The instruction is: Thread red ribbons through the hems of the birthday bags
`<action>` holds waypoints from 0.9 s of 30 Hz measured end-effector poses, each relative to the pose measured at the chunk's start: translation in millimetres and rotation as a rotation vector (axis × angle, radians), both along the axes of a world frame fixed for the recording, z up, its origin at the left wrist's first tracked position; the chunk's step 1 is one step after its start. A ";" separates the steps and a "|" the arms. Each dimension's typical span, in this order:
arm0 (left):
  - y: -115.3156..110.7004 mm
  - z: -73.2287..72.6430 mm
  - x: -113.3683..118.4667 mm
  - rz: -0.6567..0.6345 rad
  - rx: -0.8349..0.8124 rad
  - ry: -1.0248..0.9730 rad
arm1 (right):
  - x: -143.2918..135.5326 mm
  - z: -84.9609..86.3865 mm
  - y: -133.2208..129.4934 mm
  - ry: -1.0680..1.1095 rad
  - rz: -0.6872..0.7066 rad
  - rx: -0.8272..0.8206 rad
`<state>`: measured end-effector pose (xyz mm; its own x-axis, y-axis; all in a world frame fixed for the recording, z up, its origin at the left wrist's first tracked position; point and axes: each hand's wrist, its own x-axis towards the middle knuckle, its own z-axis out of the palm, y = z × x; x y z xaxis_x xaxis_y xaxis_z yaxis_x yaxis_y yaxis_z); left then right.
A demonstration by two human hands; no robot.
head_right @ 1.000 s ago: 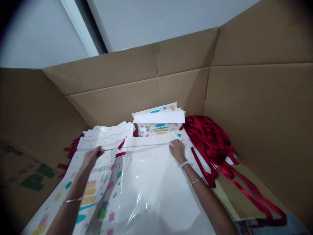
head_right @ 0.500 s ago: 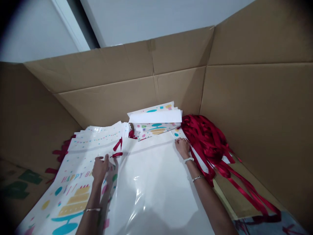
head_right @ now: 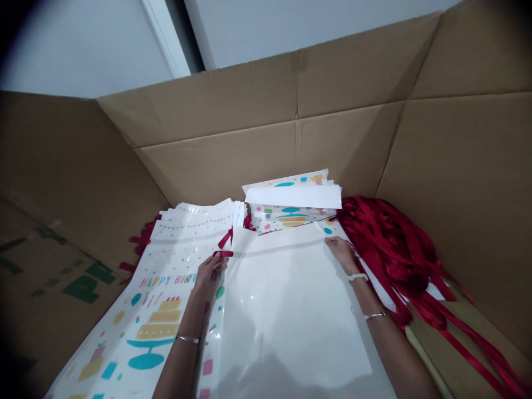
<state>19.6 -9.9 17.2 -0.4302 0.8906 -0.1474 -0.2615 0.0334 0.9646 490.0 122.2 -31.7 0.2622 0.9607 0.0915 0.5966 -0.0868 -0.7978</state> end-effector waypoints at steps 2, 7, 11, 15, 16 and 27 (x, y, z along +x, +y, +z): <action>-0.5 -1.8 -1.5 0.045 0.021 -0.001 | -0.8 0.6 -2.0 -0.015 -0.009 0.000; -1.4 1.6 0.9 0.095 0.048 -0.011 | 0.4 1.9 -4.0 -0.045 -0.001 0.013; -1.6 4.5 1.1 0.128 0.049 -0.057 | 1.4 1.8 -1.9 -0.070 -0.005 0.012; -0.7 3.7 -1.9 0.148 0.036 -0.054 | -0.2 1.8 -0.4 -0.116 -0.058 -0.062; -0.5 3.5 -2.6 0.151 0.030 -0.049 | -0.8 1.9 -0.6 -0.133 -0.072 -0.074; -2.5 4.4 0.3 0.129 0.112 0.050 | -2.9 -0.8 -3.5 -0.134 -0.122 -0.076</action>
<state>19.9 -12.3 21.6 -0.5460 0.8374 -0.0263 -0.2084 -0.1053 0.9724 487.1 118.7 -32.4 0.3679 0.9278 0.0614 0.6780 -0.2225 -0.7006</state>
